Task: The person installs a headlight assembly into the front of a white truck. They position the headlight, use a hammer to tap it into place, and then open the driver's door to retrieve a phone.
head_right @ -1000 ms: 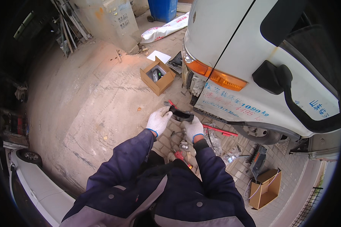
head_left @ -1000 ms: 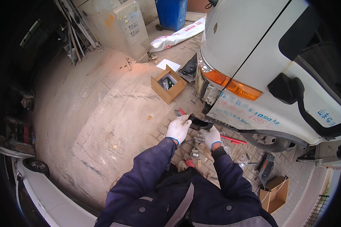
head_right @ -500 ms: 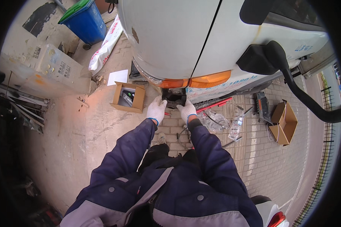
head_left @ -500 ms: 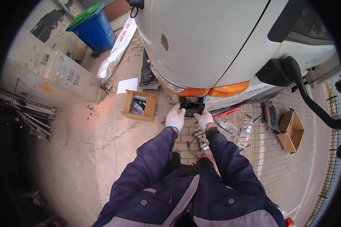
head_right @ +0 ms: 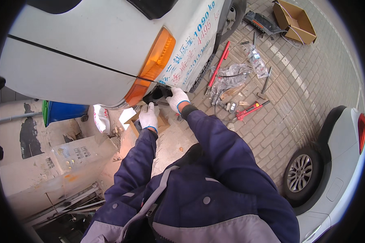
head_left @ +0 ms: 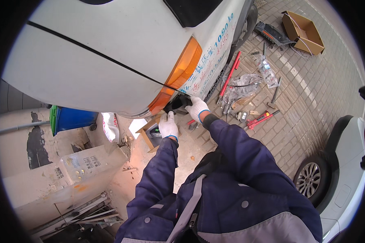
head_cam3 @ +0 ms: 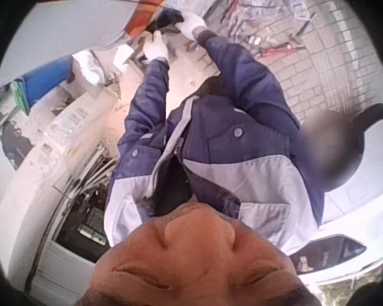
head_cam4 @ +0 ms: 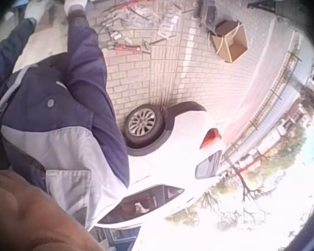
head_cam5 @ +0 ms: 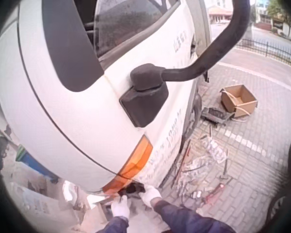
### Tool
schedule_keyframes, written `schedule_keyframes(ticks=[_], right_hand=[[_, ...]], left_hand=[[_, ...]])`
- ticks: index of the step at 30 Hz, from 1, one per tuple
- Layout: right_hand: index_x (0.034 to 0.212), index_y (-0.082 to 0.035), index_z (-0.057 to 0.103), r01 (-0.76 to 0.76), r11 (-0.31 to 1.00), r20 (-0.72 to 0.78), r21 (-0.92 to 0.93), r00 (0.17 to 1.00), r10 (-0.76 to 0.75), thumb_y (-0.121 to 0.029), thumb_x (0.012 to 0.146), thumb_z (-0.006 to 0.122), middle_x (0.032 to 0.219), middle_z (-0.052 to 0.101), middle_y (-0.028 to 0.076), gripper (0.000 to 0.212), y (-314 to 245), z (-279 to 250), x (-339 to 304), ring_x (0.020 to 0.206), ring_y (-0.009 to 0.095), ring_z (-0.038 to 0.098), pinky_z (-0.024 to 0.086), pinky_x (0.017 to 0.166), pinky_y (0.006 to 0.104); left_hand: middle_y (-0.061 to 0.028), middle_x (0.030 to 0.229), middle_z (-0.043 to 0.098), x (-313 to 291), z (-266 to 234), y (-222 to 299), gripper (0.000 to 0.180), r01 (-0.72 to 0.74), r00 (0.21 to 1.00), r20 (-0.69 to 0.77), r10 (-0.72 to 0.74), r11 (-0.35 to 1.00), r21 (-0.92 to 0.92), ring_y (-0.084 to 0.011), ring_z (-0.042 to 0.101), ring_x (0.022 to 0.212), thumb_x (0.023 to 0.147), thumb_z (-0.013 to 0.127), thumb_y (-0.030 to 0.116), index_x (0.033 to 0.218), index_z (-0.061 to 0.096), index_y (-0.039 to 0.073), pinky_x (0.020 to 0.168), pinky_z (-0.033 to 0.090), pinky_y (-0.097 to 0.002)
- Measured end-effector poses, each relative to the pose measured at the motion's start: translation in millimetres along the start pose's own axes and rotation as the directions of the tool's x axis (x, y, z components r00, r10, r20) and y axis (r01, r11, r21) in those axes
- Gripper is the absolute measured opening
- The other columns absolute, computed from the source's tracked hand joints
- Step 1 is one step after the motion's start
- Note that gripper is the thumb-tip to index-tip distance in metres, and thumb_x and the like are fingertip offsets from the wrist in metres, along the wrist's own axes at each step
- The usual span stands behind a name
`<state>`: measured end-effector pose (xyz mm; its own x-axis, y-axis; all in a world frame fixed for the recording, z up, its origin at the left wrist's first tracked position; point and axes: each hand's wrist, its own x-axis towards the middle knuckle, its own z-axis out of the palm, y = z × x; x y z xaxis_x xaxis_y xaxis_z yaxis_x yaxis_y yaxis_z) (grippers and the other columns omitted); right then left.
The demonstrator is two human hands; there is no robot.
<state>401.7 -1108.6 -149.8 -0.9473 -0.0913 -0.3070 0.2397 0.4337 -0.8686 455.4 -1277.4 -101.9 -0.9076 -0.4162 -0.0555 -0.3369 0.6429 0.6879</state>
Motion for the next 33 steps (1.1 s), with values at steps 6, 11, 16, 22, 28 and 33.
schedule_keyframes(ticks=[6,11,16,22,28,33], right_hand=[[0.127,0.007,0.067,0.057,0.998,-0.114,0.028,0.992,-0.054,-0.021,0.092,0.073,0.128,0.069,0.029,0.046,0.6,13.0,-3.7,0.126,0.046,0.062,0.05,0.109,0.0469],[0.122,0.006,0.068,0.079,0.996,-0.119,0.049,0.99,-0.073,-0.018,0.091,0.075,0.123,0.07,0.029,0.04,-1.8,8.9,-5.6,0.123,0.046,0.063,0.051,0.107,0.0481],[0.121,0.004,0.067,0.053,0.993,-0.111,0.104,0.993,-0.041,-0.018,0.092,0.077,0.126,0.067,0.029,0.038,-5.0,6.0,-10.7,0.124,0.047,0.062,0.051,0.107,0.0488],[0.128,0.003,0.067,0.081,0.993,-0.127,0.087,0.989,-0.07,-0.019,0.094,0.074,0.127,0.067,0.027,0.041,-6.3,8.7,-12.2,0.125,0.046,0.061,0.05,0.109,0.0486],[0.132,0.004,0.066,0.148,0.976,-0.183,0.161,0.976,-0.118,-0.018,0.094,0.073,0.129,0.067,0.028,0.044,-8.7,12.3,-15.7,0.128,0.045,0.06,0.048,0.112,0.0483],[0.136,0.004,0.065,0.19,0.965,-0.243,0.18,0.959,-0.144,-0.015,0.094,0.072,0.134,0.066,0.028,0.047,-9.2,14.2,-21.1,0.13,0.045,0.059,0.047,0.115,0.0477]], left_hand=[[-0.0275,0.106,0.077,4.8,4.7,0.7,0.05,0.069,0.998,-0.007,-0.068,0.997,0.044,-0.0401,0.071,0.095,0.108,0.063,0.038,0.112,0.073,-0.011,0.089,0.054,-0.0448],[-0.032,0.102,0.075,5.1,10.5,11.1,0.052,0.124,0.992,-0.035,-0.12,0.98,0.154,-0.045,0.071,0.092,0.107,0.062,0.04,0.104,0.072,-0.011,0.085,0.053,-0.0496],[-0.0308,0.081,0.073,6.1,18.2,4.0,0.065,-0.005,0.985,-0.166,0.049,0.968,0.251,-0.0458,0.07,0.076,0.107,0.063,0.048,0.088,0.072,-0.013,0.071,0.053,-0.0529],[-0.0314,0.078,0.072,13.5,20.1,-5.6,0.072,-0.016,0.966,-0.23,0.121,0.911,0.411,-0.0468,0.072,0.073,0.106,0.06,0.056,0.084,0.074,-0.011,0.067,0.053,-0.0558],[-0.0346,0.094,0.074,12.3,10.1,7.6,0.063,0.063,0.993,-0.117,-0.003,0.858,0.51,-0.0507,0.073,0.089,0.108,0.062,0.048,0.098,0.072,-0.014,0.081,0.056,-0.0549],[-0.0344,0.091,0.074,13.1,-0.1,15.4,0.069,-0.004,0.999,-0.026,0.029,0.748,0.664,-0.0508,0.073,0.088,0.108,0.056,0.055,0.097,0.074,-0.01,0.079,0.056,-0.0562]])
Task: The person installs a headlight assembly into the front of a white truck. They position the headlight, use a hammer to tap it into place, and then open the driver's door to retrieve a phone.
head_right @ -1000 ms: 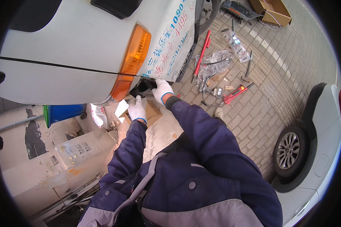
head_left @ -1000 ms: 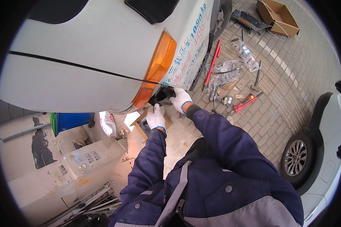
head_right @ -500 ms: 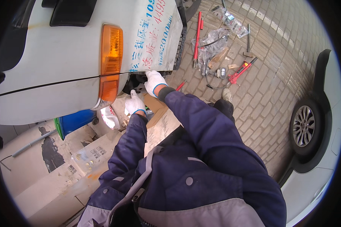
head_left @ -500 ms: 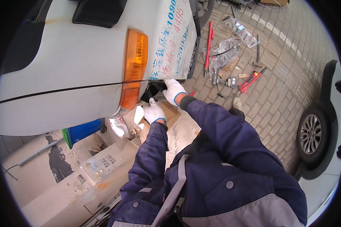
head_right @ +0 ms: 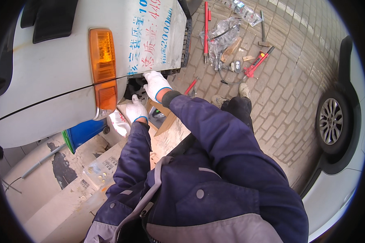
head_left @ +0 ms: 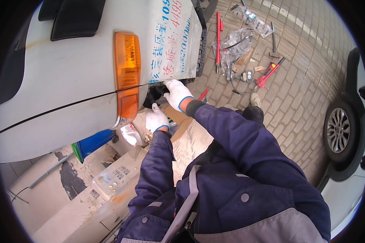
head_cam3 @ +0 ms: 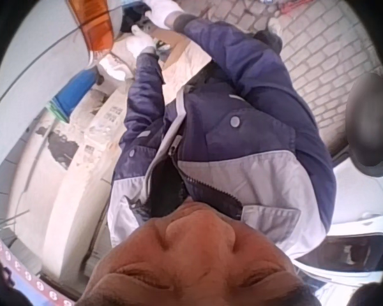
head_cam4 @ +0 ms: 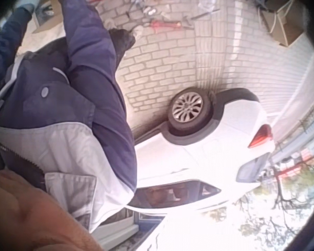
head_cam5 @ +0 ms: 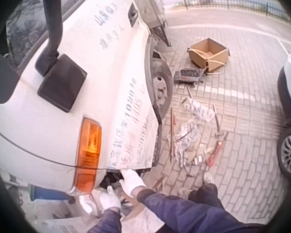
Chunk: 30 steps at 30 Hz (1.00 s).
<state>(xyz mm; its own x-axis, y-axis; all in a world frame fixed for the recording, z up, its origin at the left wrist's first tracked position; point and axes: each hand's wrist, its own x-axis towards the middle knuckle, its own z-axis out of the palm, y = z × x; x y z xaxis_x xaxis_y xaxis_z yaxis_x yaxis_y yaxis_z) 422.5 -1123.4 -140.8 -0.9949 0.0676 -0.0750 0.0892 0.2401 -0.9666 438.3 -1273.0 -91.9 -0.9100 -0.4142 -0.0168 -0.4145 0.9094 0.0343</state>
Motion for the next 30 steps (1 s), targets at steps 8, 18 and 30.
schedule_keyframes(ticks=[8,18,30], right_hand=[[0.138,0.001,0.065,-0.021,0.995,-0.111,0.093,0.993,0.032,-0.012,0.093,0.073,0.134,0.066,0.026,0.047,-5.9,2.7,-6.1,0.131,0.044,0.059,0.048,0.113,0.0479],[0.13,0.001,0.069,-0.013,0.99,-0.16,0.141,0.986,0.036,-0.015,0.092,0.075,0.126,0.068,0.026,0.042,-2.0,3.5,-9.6,0.126,0.043,0.062,0.05,0.11,0.0491],[0.131,-0.001,0.07,-0.007,0.997,-0.09,0.075,0.996,0.014,-0.02,0.093,0.079,0.127,0.069,0.023,0.043,0.4,-7.1,-2.2,0.124,0.04,0.065,0.053,0.107,0.0439]], left_hand=[[-0.0343,0.094,0.072,4.0,-12.6,-6.6,0.06,-0.261,0.964,-0.056,0.26,0.965,-0.01,-0.053,0.071,0.092,0.112,0.053,0.047,0.093,0.071,-0.007,0.08,0.055,-0.0572],[-0.0266,0.109,0.076,33.8,19.8,-44.6,0.045,-0.047,0.988,0.113,0.102,0.909,-0.413,-0.0372,0.077,0.091,0.11,0.063,0.037,0.122,0.064,-0.006,0.074,0.062,-0.043],[-0.0185,0.096,0.078,-13.2,-2.8,2.3,0.044,0.019,0.997,-0.045,-0.059,0.785,-0.619,-0.0264,0.071,0.086,0.105,0.069,0.036,0.106,0.074,-0.008,0.082,0.054,-0.0421]])
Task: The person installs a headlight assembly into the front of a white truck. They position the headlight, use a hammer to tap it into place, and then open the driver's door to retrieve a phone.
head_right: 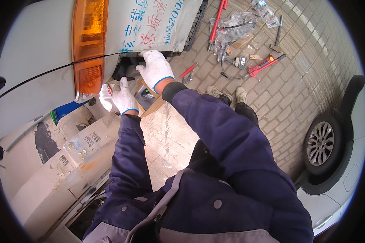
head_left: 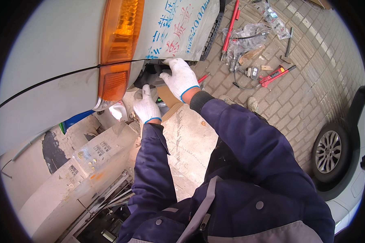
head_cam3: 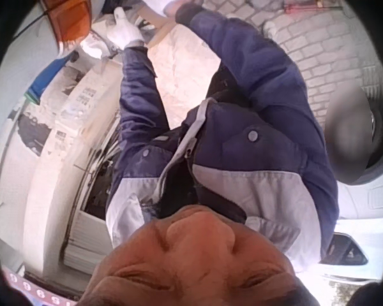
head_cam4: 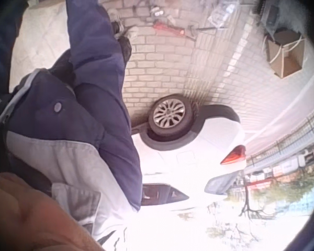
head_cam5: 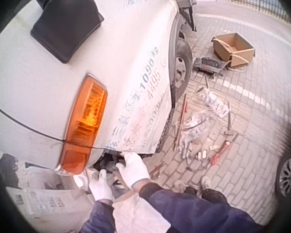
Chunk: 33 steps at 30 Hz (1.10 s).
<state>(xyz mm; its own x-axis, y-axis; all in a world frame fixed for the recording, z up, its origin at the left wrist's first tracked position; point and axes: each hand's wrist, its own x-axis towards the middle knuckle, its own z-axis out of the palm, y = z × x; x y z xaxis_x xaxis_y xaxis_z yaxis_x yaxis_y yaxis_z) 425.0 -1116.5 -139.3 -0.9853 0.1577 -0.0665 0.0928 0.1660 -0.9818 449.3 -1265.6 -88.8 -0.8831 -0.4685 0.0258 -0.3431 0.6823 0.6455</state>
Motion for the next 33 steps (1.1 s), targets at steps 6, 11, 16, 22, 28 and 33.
schedule_keyframes(ticks=[6,11,16,22,28,33], right_hand=[[0.126,-0.001,0.071,0.122,0.991,-0.009,-0.046,0.992,-0.123,-0.022,0.094,0.079,0.123,0.07,0.021,0.039,11.6,2.3,2.3,0.121,0.039,0.066,0.053,0.105,0.0437],[0.128,-0.004,0.07,0.205,0.977,-0.027,-0.064,0.978,-0.207,-0.017,0.095,0.078,0.115,0.07,0.015,0.036,21.0,2.9,5.0,0.098,0.029,0.071,0.057,0.09,0.0366],[0.128,-0.006,0.072,0.256,0.964,-0.052,-0.071,0.964,-0.26,-0.014,0.092,0.081,0.116,0.07,0.016,0.038,28.6,6.2,3.4,0.105,0.034,0.07,0.057,0.092,0.0404],[0.134,-0.005,0.069,0.396,0.918,-0.091,-0.032,0.913,-0.398,-0.003,0.091,0.081,0.121,0.068,0.013,0.045,43.2,12.7,5.5,0.089,0.021,0.067,0.057,0.076,0.03],[0.134,-0.003,0.07,0.564,0.826,-0.17,-0.015,0.813,-0.557,0.002,0.087,0.083,0.117,0.067,0.014,0.049,64.3,21.8,15.8,0.089,0.021,0.066,0.056,0.081,0.0315],[0.133,0.0,0.07,0.673,0.739,-0.225,-0.018,0.718,-0.659,0.001,0.085,0.086,0.11,0.067,0.011,0.05,85.4,28.5,30.5,0.094,0.019,0.068,0.057,0.086,0.0318]], left_hand=[[-0.0146,0.093,0.076,-3.2,7.7,-19.4,0.04,0.026,0.999,-0.032,-0.032,0.984,-0.173,-0.0215,0.069,0.083,0.102,0.072,0.032,0.103,0.071,-0.008,0.081,0.055,-0.0358],[-0.0104,0.093,0.067,-3.9,18.9,-37.0,0.025,-0.083,0.991,-0.12,0.061,0.979,-0.185,-0.019,0.061,0.087,0.103,0.072,0.019,0.103,0.069,-0.005,0.083,0.051,-0.0339],[-0.0071,0.092,0.064,-9.5,40.9,-51.6,0.013,-0.139,0.964,-0.264,0.024,0.894,-0.426,-0.0152,0.057,0.087,0.095,0.078,0.004,0.097,0.067,-0.001,0.084,0.05,-0.0301],[-0.0082,0.083,0.059,-5.3,54.2,-62.6,0.022,-0.279,0.886,-0.425,0.184,0.945,-0.172,-0.0199,0.055,0.073,0.086,0.083,0.003,0.09,0.062,0.001,0.072,0.05,-0.0325],[-0.0104,0.09,0.059,5.2,74.6,-77.7,0.032,-0.551,0.69,-0.592,0.416,0.832,-0.059,-0.0204,0.054,0.067,0.08,0.087,-0.001,0.1,0.062,0.003,0.062,0.048,-0.0319],[-0.0094,0.093,0.061,26.6,102.7,-83.2,0.033,-0.698,0.433,-0.768,0.472,0.715,0.046,-0.0202,0.055,0.074,0.087,0.09,0.004,0.111,0.067,-0.001,0.064,0.048,-0.0302]])
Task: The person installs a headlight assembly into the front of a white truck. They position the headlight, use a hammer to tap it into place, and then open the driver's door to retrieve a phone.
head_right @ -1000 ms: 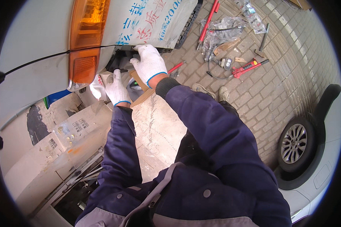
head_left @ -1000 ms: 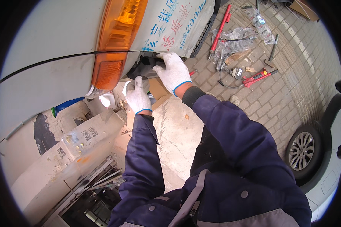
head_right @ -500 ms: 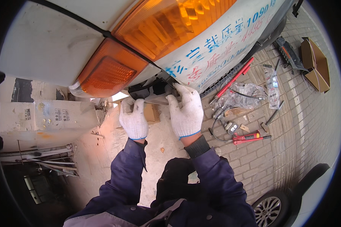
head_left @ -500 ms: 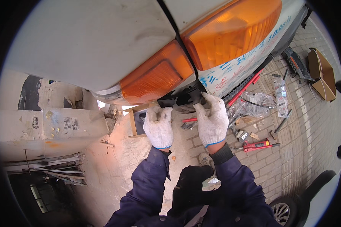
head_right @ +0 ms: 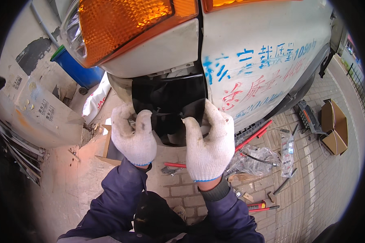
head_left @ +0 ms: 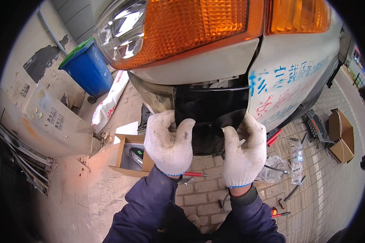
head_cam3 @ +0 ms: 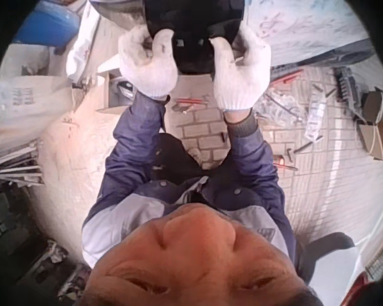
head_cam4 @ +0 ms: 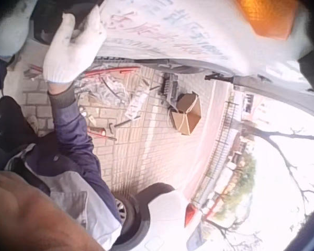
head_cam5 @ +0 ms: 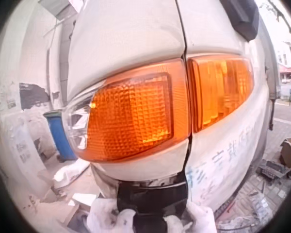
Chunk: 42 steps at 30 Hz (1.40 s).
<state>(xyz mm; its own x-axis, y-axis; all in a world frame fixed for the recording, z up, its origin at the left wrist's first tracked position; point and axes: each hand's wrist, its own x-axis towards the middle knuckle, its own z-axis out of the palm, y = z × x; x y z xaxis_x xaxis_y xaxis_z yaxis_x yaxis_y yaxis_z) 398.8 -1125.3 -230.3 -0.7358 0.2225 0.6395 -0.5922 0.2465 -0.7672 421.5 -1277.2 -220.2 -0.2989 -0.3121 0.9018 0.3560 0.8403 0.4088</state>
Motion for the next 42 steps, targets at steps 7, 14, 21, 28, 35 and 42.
schedule_keyframes(ticks=[7,14,21,28,35,42], right_hand=[[0.133,0.005,0.069,0.124,0.982,-0.017,0.139,0.992,-0.123,-0.005,0.093,0.084,0.109,0.069,0.008,0.044,21.0,0.5,5.7,0.091,0.015,0.066,0.056,0.088,0.0282],[0.136,0.005,0.066,-0.029,0.93,0.057,0.366,0.998,0.008,0.002,0.094,0.081,0.116,0.066,0.006,0.045,28.5,1.3,7.8,0.098,0.013,0.064,0.054,0.093,0.0272],[0.137,0.005,0.067,-0.001,0.892,0.132,0.452,0.989,-0.066,0.003,0.096,0.077,0.118,0.069,0.006,0.042,44.5,-8.6,10.5,0.104,0.013,0.065,0.053,0.097,0.0272],[0.138,0.006,0.067,-0.091,0.849,0.082,0.521,0.995,0.056,0.0,0.098,0.075,0.123,0.072,0.009,0.041,29.1,-0.9,9.7,0.112,0.015,0.067,0.052,0.103,0.0292],[0.139,0.003,0.067,0.045,0.935,-0.055,0.353,0.998,-0.027,0.0,0.098,0.074,0.125,0.072,0.01,0.042,21.5,4.1,12.0,0.114,0.017,0.067,0.051,0.105,0.0313],[0.147,0.003,0.062,0.069,0.963,-0.079,0.261,0.996,-0.05,0.005,0.101,0.066,0.134,0.068,0.01,0.046,15.0,7.3,5.5,0.119,0.017,0.064,0.05,0.108,0.0322]], left_hand=[[-0.0174,0.103,0.066,-8.9,16.8,-12.7,0.029,-0.168,0.979,-0.133,0.157,0.983,-0.072,-0.0361,0.068,0.09,0.098,0.077,0.006,0.124,0.07,-0.003,0.081,0.056,-0.0401],[-0.0147,0.118,0.061,-15.9,-2.6,-9.7,0.048,-0.12,0.992,0.016,0.125,0.979,-0.165,-0.0305,0.064,0.109,0.097,0.073,0.0,0.144,0.065,0.001,0.098,0.052,-0.0369],[-0.0054,0.131,0.053,-28.5,-2.8,-21.2,0.054,0.166,0.981,0.19,-0.05,0.73,-0.663,-0.0169,0.06,0.117,0.1,0.067,-0.006,0.153,0.059,0.001,0.103,0.049,-0.0296],[-0.0073,0.114,0.054,-19.6,1.3,-20.0,0.05,0.048,0.994,0.107,0.004,0.877,-0.478,-0.019,0.06,0.103,0.1,0.07,-0.003,0.15,0.064,0.002,0.095,0.049,-0.028],[-0.012,0.094,0.058,-22.9,18.8,-10.0,0.058,-0.079,0.994,-0.101,0.047,0.936,-0.344,-0.0262,0.058,0.085,0.093,0.075,-0.002,0.149,0.063,-0.002,0.078,0.047,-0.0364],[-0.0125,0.079,0.057,-15.1,9.5,-19.4,0.055,-0.087,0.994,0.036,0.101,0.956,-0.282,-0.032,0.054,0.074,0.088,0.079,0.002,0.141,0.067,-0.005,0.073,0.046,-0.0414]])
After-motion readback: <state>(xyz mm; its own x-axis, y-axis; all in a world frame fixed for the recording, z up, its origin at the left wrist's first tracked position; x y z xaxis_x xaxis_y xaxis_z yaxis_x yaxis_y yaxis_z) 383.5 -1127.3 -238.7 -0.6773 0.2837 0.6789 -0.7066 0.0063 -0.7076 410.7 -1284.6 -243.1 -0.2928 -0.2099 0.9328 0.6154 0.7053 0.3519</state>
